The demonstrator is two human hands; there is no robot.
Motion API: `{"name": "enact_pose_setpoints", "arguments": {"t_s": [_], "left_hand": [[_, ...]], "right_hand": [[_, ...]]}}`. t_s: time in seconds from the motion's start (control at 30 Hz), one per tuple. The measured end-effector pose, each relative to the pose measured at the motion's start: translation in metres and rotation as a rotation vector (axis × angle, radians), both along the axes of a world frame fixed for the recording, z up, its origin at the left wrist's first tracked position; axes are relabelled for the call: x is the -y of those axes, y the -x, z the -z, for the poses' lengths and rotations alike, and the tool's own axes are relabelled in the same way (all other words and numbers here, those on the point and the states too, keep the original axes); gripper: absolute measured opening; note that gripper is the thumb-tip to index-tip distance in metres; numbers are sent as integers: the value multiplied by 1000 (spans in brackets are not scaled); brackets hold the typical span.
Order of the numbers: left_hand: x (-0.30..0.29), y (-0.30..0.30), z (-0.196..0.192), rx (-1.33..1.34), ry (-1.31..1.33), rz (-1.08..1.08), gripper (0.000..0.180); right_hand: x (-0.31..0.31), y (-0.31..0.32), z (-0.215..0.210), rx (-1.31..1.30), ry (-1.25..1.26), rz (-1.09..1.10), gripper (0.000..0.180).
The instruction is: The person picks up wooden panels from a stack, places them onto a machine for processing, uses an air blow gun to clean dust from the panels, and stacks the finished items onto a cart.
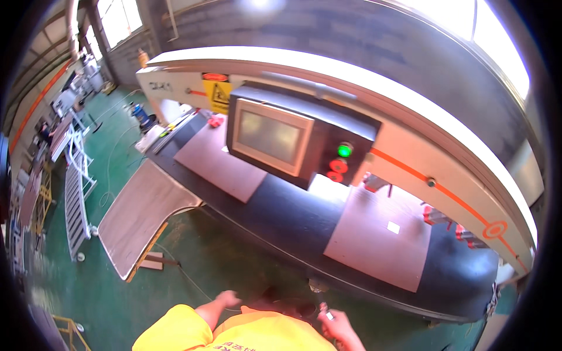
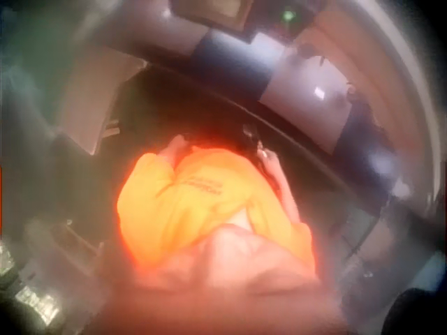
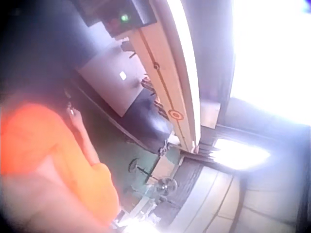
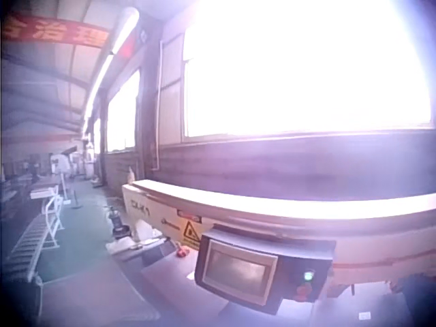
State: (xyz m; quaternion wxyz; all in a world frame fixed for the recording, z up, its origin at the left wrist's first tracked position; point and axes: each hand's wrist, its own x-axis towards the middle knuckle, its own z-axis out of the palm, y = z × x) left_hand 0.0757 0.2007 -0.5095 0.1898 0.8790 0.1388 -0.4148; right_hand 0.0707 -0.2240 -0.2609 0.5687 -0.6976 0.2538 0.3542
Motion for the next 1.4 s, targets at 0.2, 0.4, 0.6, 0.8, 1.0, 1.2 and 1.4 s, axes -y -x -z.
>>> {"name": "enact_pose_setpoints", "arguments": {"t_s": [0.2, 0.4, 0.6, 0.8, 1.0, 1.2, 1.4], "left_hand": [[-139, 48, -45, 26, -121, -599, 53], [-104, 44, -29, 317, 119, -745, 61], [-43, 92, 6, 231, 384, -676, 67], [-40, 152, -23, 137, 176, -617, 67], [-58, 202, -38, 98, 43, -625, 64], [-64, 178, -57, 95, 210, -605, 58], [-92, 148, -48, 254, 291, -613, 55]], "right_hand": [[-40, -81, 11, 177, -105, 90, 36], [-153, -73, -13, 48, -163, -483, 30], [-158, -60, 3, 38, -246, -547, 31], [-103, -51, 41, 31, -314, -183, 37], [-91, -24, 72, 6, -351, -7, 35], [-106, -20, 84, 42, -296, 1, 37], [-186, -4, 26, 53, -344, -2, 26]]}}
